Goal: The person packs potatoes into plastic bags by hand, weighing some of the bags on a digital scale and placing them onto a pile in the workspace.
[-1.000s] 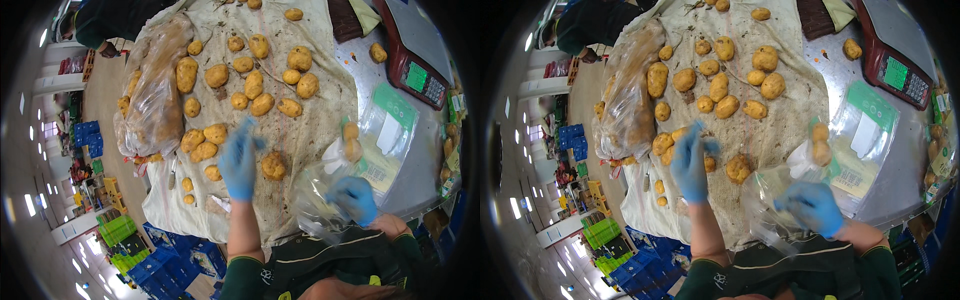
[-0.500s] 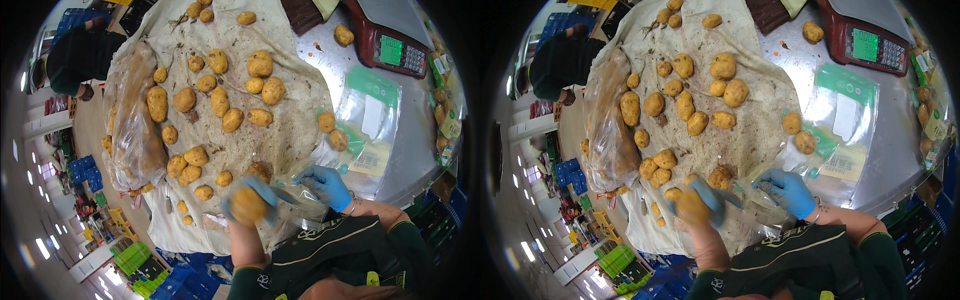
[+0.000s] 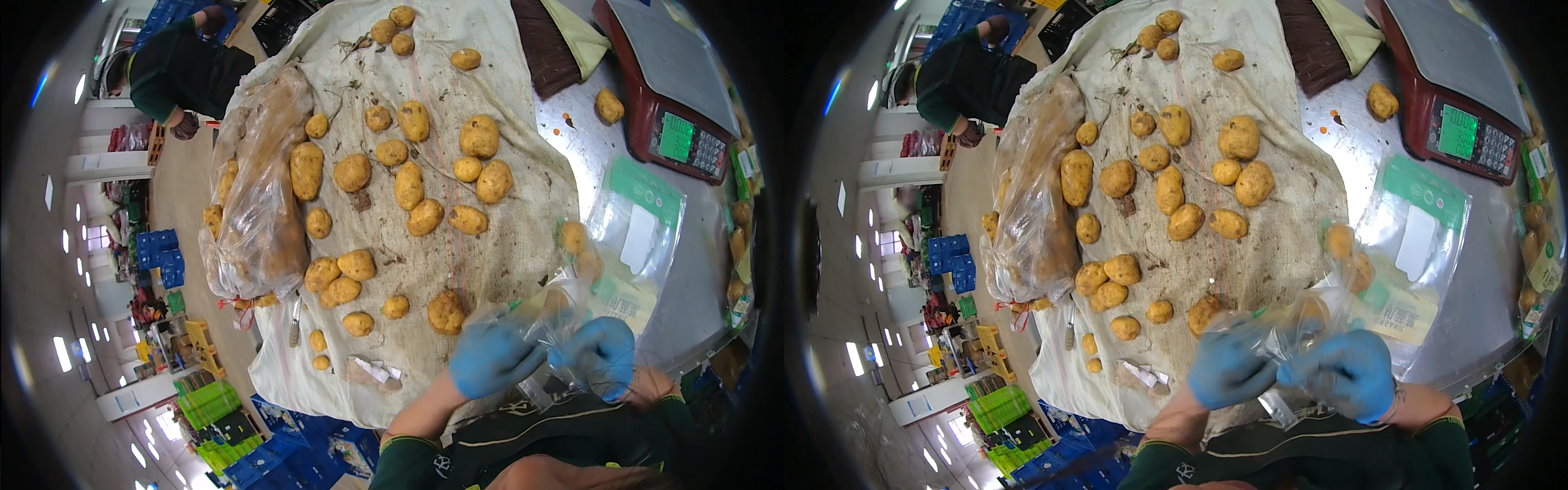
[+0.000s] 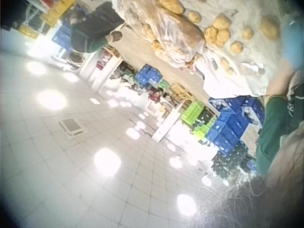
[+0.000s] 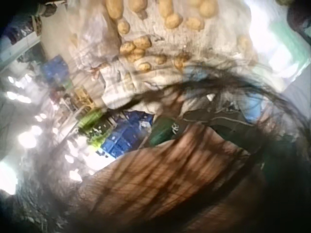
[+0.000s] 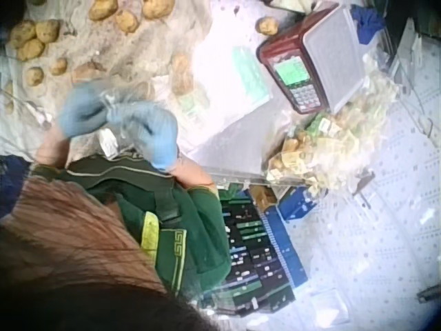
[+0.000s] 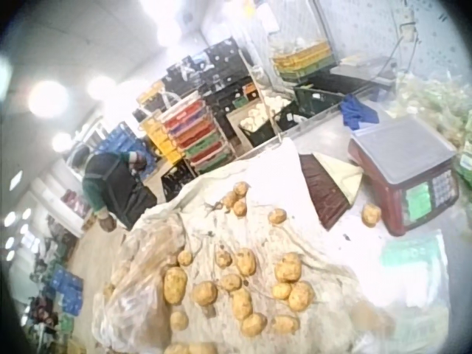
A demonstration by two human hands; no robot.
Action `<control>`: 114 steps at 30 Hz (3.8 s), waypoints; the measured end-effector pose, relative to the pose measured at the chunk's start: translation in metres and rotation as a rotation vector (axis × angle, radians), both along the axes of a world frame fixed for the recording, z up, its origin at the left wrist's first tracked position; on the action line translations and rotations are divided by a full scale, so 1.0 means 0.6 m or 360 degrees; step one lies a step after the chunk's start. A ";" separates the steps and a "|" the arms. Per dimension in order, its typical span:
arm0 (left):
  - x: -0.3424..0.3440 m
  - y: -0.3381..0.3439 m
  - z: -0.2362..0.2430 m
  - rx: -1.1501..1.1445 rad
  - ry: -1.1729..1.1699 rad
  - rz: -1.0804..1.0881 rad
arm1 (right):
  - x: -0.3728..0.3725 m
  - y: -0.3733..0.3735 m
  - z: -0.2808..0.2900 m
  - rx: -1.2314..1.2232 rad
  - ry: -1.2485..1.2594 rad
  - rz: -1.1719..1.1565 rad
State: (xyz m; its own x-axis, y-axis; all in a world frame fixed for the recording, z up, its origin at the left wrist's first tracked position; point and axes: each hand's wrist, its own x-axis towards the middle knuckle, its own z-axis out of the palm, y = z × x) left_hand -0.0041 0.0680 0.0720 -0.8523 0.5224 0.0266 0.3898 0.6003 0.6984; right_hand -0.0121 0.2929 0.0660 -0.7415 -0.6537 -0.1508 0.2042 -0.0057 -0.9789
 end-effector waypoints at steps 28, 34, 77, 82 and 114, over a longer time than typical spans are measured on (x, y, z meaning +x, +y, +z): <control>-0.883 -0.274 -0.315 -0.0907 0.0675 0.1046 | -0.073 0.020 -0.204 0.0200 0.0197 0.0091; -0.896 -0.208 -0.338 -0.0583 0.0468 0.0975 | -0.069 0.029 -0.231 0.0283 0.0465 0.0140; 0.101 0.149 0.032 -0.0110 0.0104 0.0512 | 0.072 0.062 -0.035 -0.0173 0.0158 -0.0773; 0.108 0.105 0.145 0.0633 0.0873 0.0551 | -0.095 0.151 0.085 -0.0819 -0.0037 -0.0683; -0.181 0.037 -0.176 0.2346 -0.1830 0.0776 | 0.050 0.098 -0.102 0.0181 0.0365 -0.1671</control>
State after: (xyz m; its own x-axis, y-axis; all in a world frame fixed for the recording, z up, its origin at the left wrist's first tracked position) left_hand -0.1125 0.0902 -0.0336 -0.8227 0.3638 -0.4369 -0.5479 -0.7125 0.4383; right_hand 0.0179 0.3518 0.0050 -0.9416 0.3339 0.0435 -0.0383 0.0223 -0.9990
